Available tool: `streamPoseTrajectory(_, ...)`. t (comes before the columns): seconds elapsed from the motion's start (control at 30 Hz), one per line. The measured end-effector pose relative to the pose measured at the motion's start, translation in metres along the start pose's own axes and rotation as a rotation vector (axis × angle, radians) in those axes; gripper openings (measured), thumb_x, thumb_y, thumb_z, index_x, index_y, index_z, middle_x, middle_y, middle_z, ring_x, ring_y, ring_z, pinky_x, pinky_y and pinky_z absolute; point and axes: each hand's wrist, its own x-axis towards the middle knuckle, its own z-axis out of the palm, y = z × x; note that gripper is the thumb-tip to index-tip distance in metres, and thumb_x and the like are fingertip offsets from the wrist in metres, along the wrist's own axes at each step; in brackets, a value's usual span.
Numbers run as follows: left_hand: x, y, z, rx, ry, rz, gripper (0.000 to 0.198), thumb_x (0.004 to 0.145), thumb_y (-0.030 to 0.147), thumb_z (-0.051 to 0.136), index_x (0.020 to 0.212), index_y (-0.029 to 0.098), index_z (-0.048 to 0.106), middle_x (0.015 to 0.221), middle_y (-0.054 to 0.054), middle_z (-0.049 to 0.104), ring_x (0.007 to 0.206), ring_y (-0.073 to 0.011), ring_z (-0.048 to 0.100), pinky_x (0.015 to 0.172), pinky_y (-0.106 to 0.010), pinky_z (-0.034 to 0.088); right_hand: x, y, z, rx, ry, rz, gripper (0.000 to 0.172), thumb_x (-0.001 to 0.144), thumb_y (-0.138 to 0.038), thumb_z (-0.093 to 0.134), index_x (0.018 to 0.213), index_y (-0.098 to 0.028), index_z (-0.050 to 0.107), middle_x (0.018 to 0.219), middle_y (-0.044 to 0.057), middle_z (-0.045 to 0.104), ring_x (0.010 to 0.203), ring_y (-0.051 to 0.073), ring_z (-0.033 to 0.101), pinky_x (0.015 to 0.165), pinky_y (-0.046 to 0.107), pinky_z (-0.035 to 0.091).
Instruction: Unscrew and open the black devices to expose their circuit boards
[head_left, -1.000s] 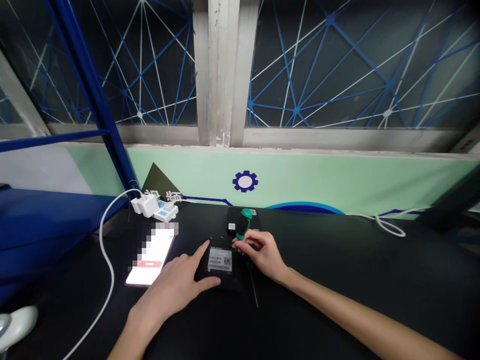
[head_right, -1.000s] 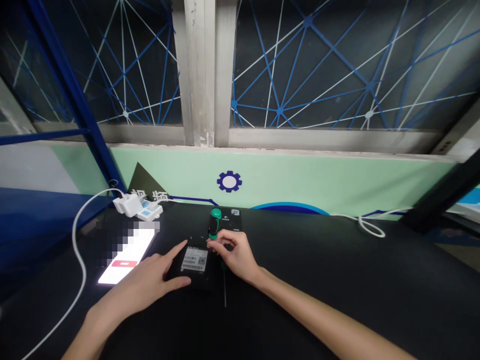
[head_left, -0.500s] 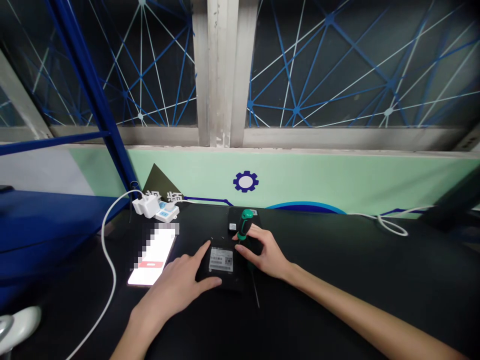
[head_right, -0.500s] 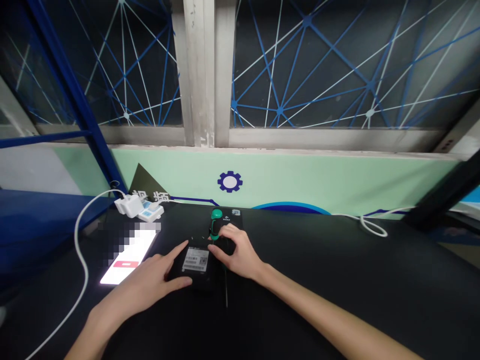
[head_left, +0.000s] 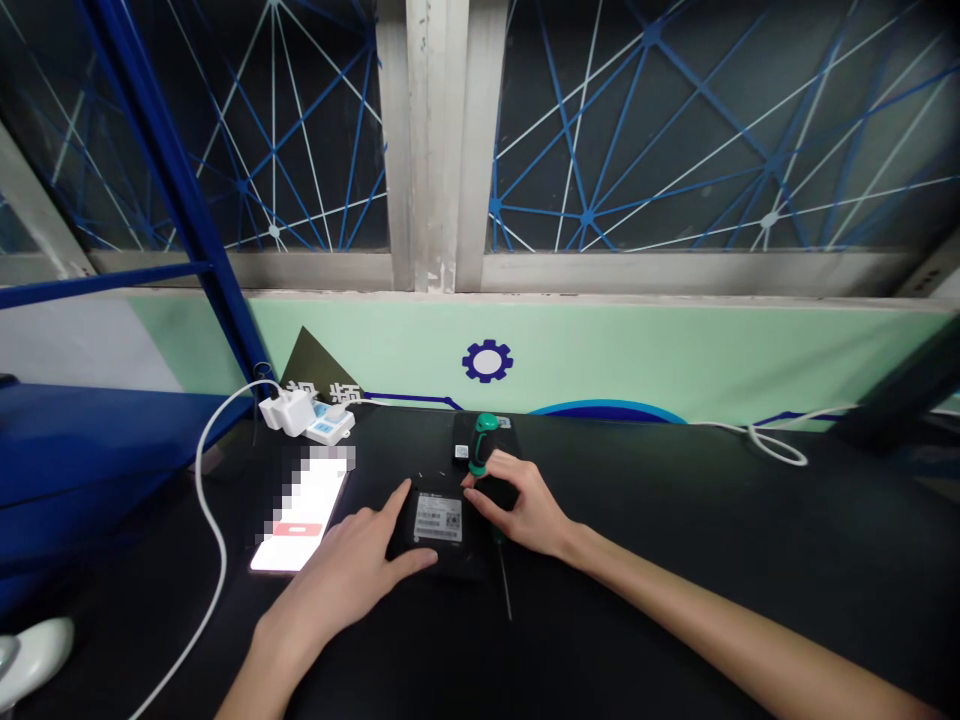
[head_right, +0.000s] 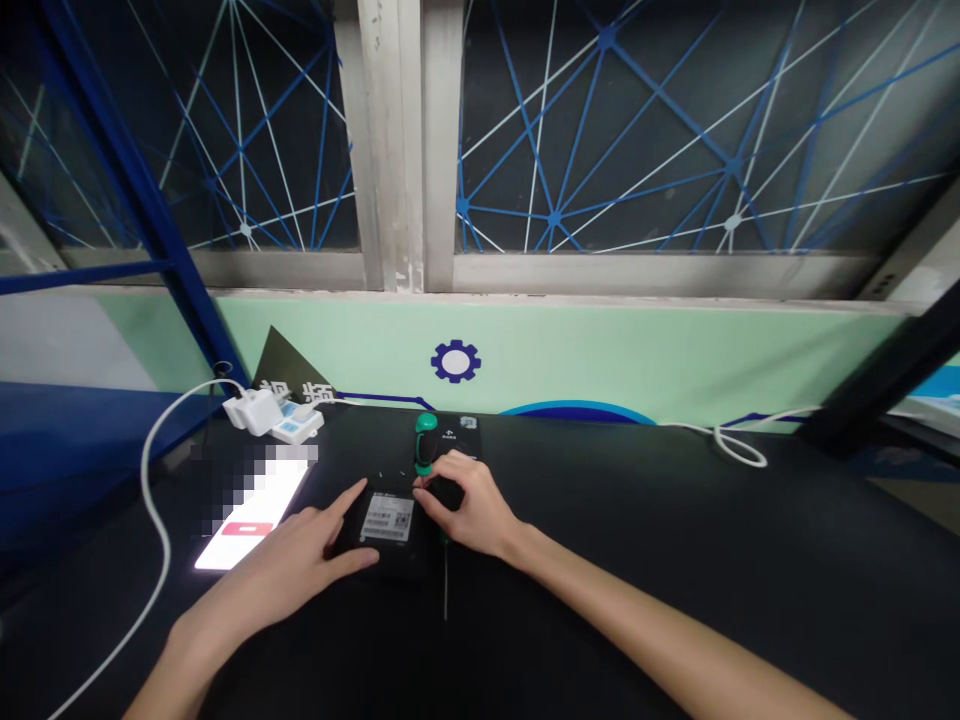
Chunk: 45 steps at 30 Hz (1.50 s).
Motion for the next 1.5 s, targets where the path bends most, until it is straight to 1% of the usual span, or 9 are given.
streamPoseTrajectory(0.23, 0.001, -0.001, 0.001, 0.008, 0.004, -0.004, 0.089, 0.086, 0.075, 0.040, 0.158, 0.027, 0.019, 0.095, -0.007, 0.062, 0.093, -0.0287, 0.059, 0.074, -0.033, 0.043, -0.001, 0.002, 0.001, -0.003, 0.038, -0.014, 0.014, 0.090, -0.033, 0.067, 0.081, -0.022, 0.067, 0.083, 0.004, 0.074, 0.078, 0.021, 0.064, 0.077, 0.037, 0.046)
streamPoseTrajectory(0.47, 0.000, 0.002, 0.001, 0.021, 0.006, -0.004, 0.087, 0.088, 0.073, 0.040, 0.158, 0.027, 0.018, 0.098, -0.009, 0.062, 0.095, -0.0300, 0.060, 0.074, -0.034, 0.044, -0.001, 0.009, 0.004, 0.055, 0.107, 0.079, 0.025, 0.086, -0.043, 0.073, 0.073, -0.022, 0.068, 0.077, 0.003, 0.074, 0.075, 0.020, 0.064, 0.074, 0.035, 0.045)
streamPoseTrajectory(0.67, -0.001, 0.006, -0.001, 0.033, 0.000, -0.004, 0.084, 0.089, 0.071, 0.039, 0.158, 0.027, 0.019, 0.096, -0.009, 0.062, 0.096, -0.0310, 0.061, 0.078, -0.037, 0.046, -0.001, 0.005, 0.005, 0.072, 0.086, 0.067, 0.026, 0.091, -0.040, 0.066, 0.073, -0.022, 0.068, 0.078, 0.005, 0.074, 0.075, 0.020, 0.064, 0.076, 0.036, 0.046)
streamPoseTrajectory(0.77, -0.001, 0.006, 0.000, 0.042, 0.012, -0.005, 0.078, 0.093, 0.068, 0.033, 0.158, 0.027, 0.020, 0.094, -0.009, 0.063, 0.095, -0.0306, 0.062, 0.080, -0.038, 0.046, -0.002, 0.004, 0.004, 0.068, 0.072, 0.060, 0.026, 0.093, -0.040, 0.063, 0.074, -0.022, 0.069, 0.078, 0.006, 0.073, 0.076, 0.021, 0.063, 0.076, 0.037, 0.047)
streamPoseTrajectory(0.87, 0.000, 0.004, 0.002, 0.072, 0.045, 0.011, 0.070, 0.097, 0.061, 0.024, 0.158, 0.026, 0.021, 0.092, -0.009, 0.065, 0.093, -0.0306, 0.064, 0.078, -0.039, 0.047, -0.003, 0.002, 0.003, 0.071, 0.056, 0.060, 0.026, 0.094, -0.040, 0.061, 0.078, -0.021, 0.071, 0.078, 0.006, 0.072, 0.077, 0.022, 0.063, 0.075, 0.036, 0.047)
streamPoseTrajectory(0.97, 0.001, 0.003, 0.002, 0.107, 0.071, 0.035, 0.064, 0.100, 0.052, 0.019, 0.157, 0.025, 0.024, 0.090, -0.010, 0.067, 0.089, -0.0300, 0.065, 0.074, -0.037, 0.046, -0.002, 0.000, 0.003, 0.074, 0.039, 0.081, 0.028, 0.095, -0.040, 0.058, 0.079, -0.021, 0.071, 0.076, 0.006, 0.071, 0.074, 0.021, 0.062, 0.074, 0.035, 0.047)
streamPoseTrajectory(1.1, 0.000, 0.004, 0.001, 0.143, 0.077, 0.030, 0.060, 0.100, 0.046, 0.018, 0.156, 0.025, 0.027, 0.089, -0.010, 0.068, 0.086, -0.0298, 0.066, 0.073, -0.037, 0.046, -0.001, 0.000, 0.008, 0.084, 0.094, 0.125, 0.032, 0.093, -0.042, 0.061, 0.072, -0.019, 0.068, 0.072, 0.004, 0.068, 0.069, 0.019, 0.059, 0.070, 0.033, 0.047)
streamPoseTrajectory(1.3, 0.001, 0.006, 0.000, 0.137, 0.069, 0.010, 0.061, 0.100, 0.047, 0.019, 0.156, 0.025, 0.027, 0.092, -0.011, 0.069, 0.087, -0.0297, 0.066, 0.073, -0.036, 0.046, 0.000, 0.003, 0.011, 0.142, 0.138, 0.174, 0.033, 0.087, -0.046, 0.068, 0.068, -0.019, 0.068, 0.067, 0.002, 0.069, 0.063, 0.018, 0.061, 0.064, 0.030, 0.048)
streamPoseTrajectory(1.5, 0.000, 0.007, -0.001, 0.130, 0.060, 0.013, 0.061, 0.100, 0.047, 0.018, 0.157, 0.026, 0.025, 0.092, -0.010, 0.068, 0.088, -0.0299, 0.066, 0.073, -0.036, 0.046, 0.000, -0.004, 0.009, 0.184, 0.140, 0.187, 0.034, 0.087, -0.046, 0.067, 0.066, -0.020, 0.071, 0.067, 0.004, 0.073, 0.064, 0.019, 0.065, 0.067, 0.031, 0.050)
